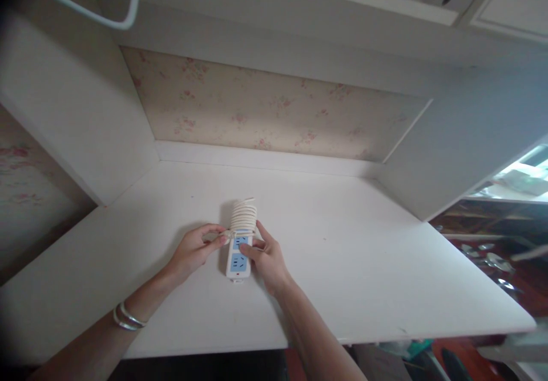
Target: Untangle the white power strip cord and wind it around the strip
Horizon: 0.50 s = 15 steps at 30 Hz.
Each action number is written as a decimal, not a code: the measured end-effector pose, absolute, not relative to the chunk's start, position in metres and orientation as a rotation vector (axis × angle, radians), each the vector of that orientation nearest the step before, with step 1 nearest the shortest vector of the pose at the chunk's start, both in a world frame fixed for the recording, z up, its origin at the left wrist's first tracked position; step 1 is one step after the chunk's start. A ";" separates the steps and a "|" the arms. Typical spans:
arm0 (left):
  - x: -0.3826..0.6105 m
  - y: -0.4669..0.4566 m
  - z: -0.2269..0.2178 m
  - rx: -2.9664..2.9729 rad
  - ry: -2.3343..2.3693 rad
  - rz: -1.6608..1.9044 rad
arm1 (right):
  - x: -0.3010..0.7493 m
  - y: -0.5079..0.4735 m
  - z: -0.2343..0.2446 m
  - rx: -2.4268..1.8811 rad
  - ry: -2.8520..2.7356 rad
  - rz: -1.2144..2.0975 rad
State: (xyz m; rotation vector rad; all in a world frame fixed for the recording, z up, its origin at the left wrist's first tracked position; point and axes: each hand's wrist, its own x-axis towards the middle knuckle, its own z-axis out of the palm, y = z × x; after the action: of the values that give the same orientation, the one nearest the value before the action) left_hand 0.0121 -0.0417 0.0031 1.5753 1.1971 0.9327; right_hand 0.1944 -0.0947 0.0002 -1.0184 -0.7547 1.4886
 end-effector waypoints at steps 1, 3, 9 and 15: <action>0.013 -0.043 0.004 1.584 1.199 0.932 | 0.195 -0.095 0.001 -1.020 -0.766 1.480; 0.013 -0.045 0.006 1.595 1.193 0.940 | 0.196 -0.096 0.002 -1.019 -0.783 1.474; 0.009 -0.048 0.009 1.445 1.171 0.801 | 0.192 -0.097 0.003 -0.952 -0.755 1.495; 0.012 -0.047 0.005 1.461 1.123 0.808 | 0.194 -0.093 0.001 -1.042 -0.706 1.512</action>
State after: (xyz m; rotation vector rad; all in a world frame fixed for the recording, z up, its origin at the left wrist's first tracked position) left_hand 0.0117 -0.0473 0.0052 1.4606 1.1232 0.8081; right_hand 0.1943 -0.0933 0.0009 -1.0424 -0.7064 1.5120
